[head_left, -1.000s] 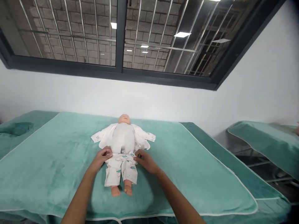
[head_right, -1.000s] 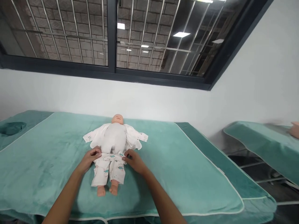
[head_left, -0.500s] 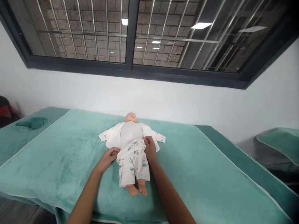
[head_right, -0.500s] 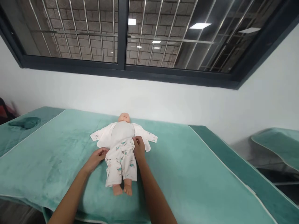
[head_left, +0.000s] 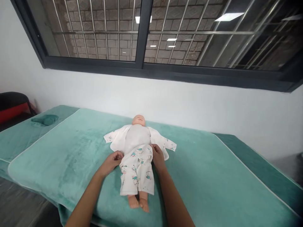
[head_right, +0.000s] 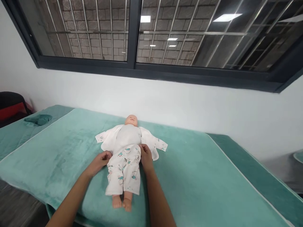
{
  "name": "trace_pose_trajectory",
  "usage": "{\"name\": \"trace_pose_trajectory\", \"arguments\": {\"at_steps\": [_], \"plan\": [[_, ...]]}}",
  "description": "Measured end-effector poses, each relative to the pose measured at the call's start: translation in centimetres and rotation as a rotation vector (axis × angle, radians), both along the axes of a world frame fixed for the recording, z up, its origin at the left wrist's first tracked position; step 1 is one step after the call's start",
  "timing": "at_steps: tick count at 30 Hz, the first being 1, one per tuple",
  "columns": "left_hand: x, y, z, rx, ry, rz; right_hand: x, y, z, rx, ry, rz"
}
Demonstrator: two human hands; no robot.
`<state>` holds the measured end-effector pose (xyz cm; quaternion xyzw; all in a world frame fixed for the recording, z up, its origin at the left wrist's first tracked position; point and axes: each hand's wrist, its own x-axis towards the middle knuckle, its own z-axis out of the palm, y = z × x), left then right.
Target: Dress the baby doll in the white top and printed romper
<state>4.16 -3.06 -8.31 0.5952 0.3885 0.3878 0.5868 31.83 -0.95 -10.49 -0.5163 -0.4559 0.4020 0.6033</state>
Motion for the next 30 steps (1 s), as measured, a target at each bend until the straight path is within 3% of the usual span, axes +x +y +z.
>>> {"name": "trace_pose_trajectory", "arguments": {"at_steps": [7,11,15,19,22,24,30], "plan": [[0.2,-0.2,0.5,0.032,0.133,-0.090,0.1,-0.2,0.5,-0.052,0.004,0.079],[0.3,-0.4,0.9,0.098,0.066,-0.086,0.2,-0.5,1.1,-0.040,-0.050,0.120],[0.1,-0.6,0.8,0.091,0.020,0.026,0.8,-1.2,1.8,-0.047,-0.095,0.259],[-0.2,-0.6,0.1,0.051,-0.073,0.219,1.6,-2.2,2.2,-0.048,-0.008,0.513],[-0.4,-0.5,-0.4,-0.001,-0.141,0.293,1.9,-2.6,2.3,-0.022,0.025,0.649],[-0.4,-0.4,-0.6,-0.034,-0.151,0.319,2.0,-2.6,2.3,0.002,0.014,0.642],[-0.4,-0.1,-0.9,-0.089,-0.238,0.298,1.7,-1.8,1.9,0.151,-0.027,0.382]]}}
